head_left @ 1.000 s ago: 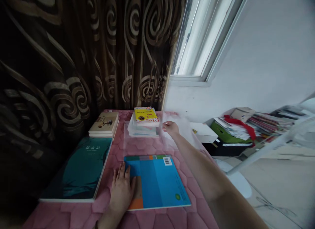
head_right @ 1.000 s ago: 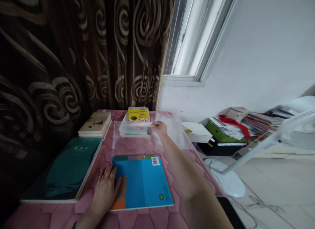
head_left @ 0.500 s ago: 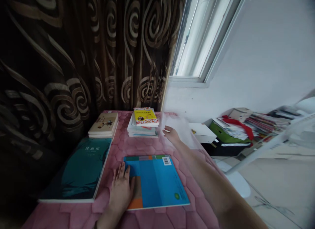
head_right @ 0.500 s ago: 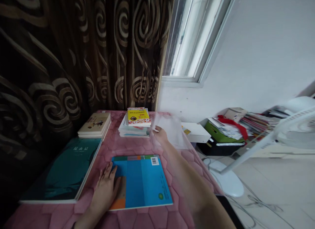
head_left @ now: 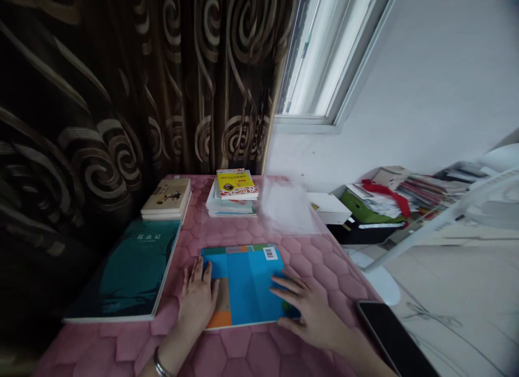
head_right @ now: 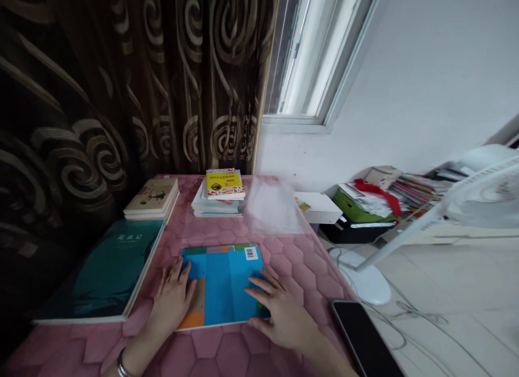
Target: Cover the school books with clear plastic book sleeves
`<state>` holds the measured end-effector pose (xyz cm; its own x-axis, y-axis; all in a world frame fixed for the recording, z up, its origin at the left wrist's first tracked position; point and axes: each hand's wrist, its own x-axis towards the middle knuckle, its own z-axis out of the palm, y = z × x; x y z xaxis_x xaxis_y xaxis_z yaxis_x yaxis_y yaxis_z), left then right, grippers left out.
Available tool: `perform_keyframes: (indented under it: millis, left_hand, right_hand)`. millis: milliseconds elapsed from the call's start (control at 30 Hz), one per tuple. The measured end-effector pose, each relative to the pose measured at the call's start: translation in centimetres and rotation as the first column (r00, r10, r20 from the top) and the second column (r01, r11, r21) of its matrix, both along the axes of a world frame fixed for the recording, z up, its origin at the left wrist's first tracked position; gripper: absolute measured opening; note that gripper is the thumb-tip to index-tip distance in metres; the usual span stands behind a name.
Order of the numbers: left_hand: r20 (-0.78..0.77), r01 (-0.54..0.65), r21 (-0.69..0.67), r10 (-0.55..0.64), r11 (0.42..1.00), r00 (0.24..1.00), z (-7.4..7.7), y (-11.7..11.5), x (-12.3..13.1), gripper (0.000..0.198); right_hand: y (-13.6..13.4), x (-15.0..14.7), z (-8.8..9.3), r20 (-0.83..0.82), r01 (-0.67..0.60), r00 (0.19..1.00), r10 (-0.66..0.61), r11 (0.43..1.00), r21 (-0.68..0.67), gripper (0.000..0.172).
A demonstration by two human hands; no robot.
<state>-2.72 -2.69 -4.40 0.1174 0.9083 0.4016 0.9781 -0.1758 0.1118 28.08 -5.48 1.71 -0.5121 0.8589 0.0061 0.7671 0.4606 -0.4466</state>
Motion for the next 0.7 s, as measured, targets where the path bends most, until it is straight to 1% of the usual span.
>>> perform_keyframes:
  millis: [33, 100, 167, 200, 300, 400, 567, 700]
  left_hand:
    - [0.014, -0.003, -0.009, 0.003, 1.0, 1.0, 0.0, -0.1, 0.0, 0.045]
    - [0.055, -0.018, -0.047, 0.021, 0.999, 0.998, 0.0, -0.5, -0.1, 0.046]
    - [0.107, -0.02, -0.122, 0.033, 0.992, 0.994, 0.2, -1.3, -0.3, 0.046]
    - [0.136, -0.003, -0.168, 0.026, 0.986, 0.99, 0.3, -1.7, -0.5, 0.046]
    - [0.22, 0.105, -0.27, -0.045, 0.957, 0.974, 1.1, -2.9, -1.2, 0.045]
    - [0.266, 0.188, -0.311, -0.104, 0.932, 0.958, 2.1, -3.4, -1.9, 0.044]
    - [0.232, 0.215, -0.381, -0.132, 0.899, 0.964, 3.6, -3.2, -2.2, 0.047]
    - [0.234, 0.257, -0.381, -0.176, 0.888, 0.956, 4.5, -3.7, -2.5, 0.049]
  right_hand:
    - [-0.5, 0.1, -0.6, 0.017, 0.04, 0.999, -0.04, 0.999, 0.002, 0.058]
    - [-1.3, 0.0, -1.6, 0.048, 0.168, 0.985, -0.168, 0.986, 0.016, 0.062]
    - [-2.1, -0.2, -2.4, 0.068, 0.27, 0.959, -0.273, 0.961, 0.056, 0.061]
    - [-2.4, -0.3, -2.8, 0.074, 0.287, 0.953, -0.293, 0.954, 0.083, 0.058]
    - [-3.2, -0.7, -3.5, 0.066, 0.267, 0.958, -0.281, 0.949, 0.17, 0.048]
    - [-3.6, -0.8, -4.1, 0.04, 0.249, 0.964, -0.263, 0.945, 0.21, 0.042]
    - [-4.3, -0.9, -4.6, 0.057, 0.241, 0.965, -0.257, 0.949, 0.201, 0.041]
    - [-4.5, -0.9, -4.1, 0.101, 0.231, 0.963, -0.252, 0.956, 0.179, 0.041]
